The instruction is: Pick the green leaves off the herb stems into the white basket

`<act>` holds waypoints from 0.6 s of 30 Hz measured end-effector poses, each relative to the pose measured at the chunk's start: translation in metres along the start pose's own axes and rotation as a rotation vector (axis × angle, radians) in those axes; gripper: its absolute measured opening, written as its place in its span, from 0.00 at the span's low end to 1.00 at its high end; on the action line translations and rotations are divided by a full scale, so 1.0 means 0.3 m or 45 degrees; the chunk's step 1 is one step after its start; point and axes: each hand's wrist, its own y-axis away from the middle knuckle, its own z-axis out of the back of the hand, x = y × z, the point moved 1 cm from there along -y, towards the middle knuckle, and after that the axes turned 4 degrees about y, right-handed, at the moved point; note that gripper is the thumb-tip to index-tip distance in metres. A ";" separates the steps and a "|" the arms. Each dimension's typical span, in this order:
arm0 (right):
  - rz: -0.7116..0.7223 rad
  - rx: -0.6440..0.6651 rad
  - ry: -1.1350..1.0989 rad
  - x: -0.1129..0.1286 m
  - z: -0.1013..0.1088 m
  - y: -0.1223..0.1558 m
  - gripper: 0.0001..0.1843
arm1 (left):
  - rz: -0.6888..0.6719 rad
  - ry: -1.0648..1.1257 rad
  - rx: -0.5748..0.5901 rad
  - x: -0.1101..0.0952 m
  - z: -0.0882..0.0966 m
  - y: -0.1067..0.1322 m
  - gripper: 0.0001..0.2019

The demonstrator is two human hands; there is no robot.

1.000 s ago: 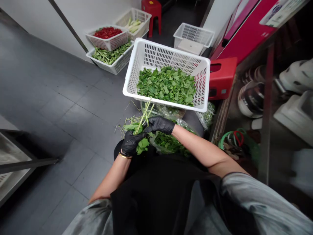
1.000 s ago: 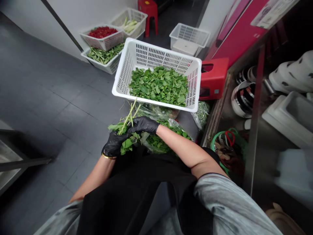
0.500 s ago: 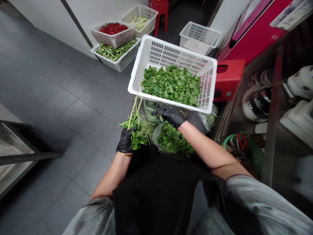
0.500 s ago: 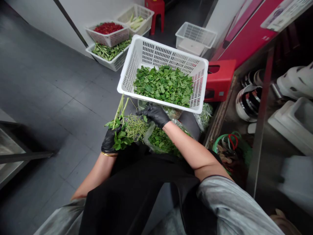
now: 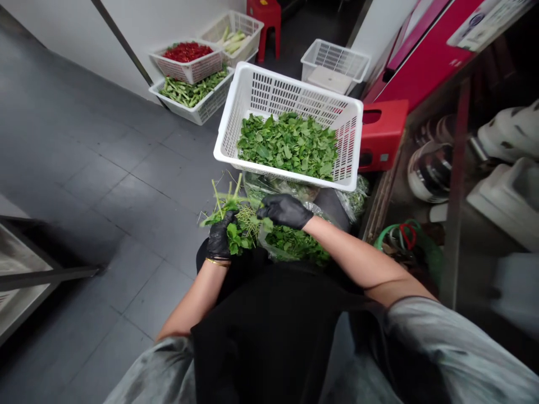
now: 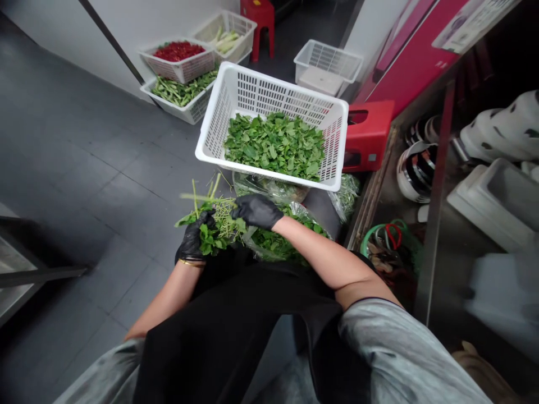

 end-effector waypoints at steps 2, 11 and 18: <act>0.130 0.144 0.403 0.024 -0.033 0.019 0.07 | 0.115 0.016 0.084 0.007 -0.015 0.003 0.09; 0.226 0.139 0.022 -0.055 -0.064 -0.016 0.06 | 0.269 -0.115 0.240 0.015 0.037 -0.018 0.07; 0.246 0.214 0.369 -0.070 -0.102 -0.026 0.10 | 0.011 -0.196 0.209 0.014 -0.013 -0.004 0.12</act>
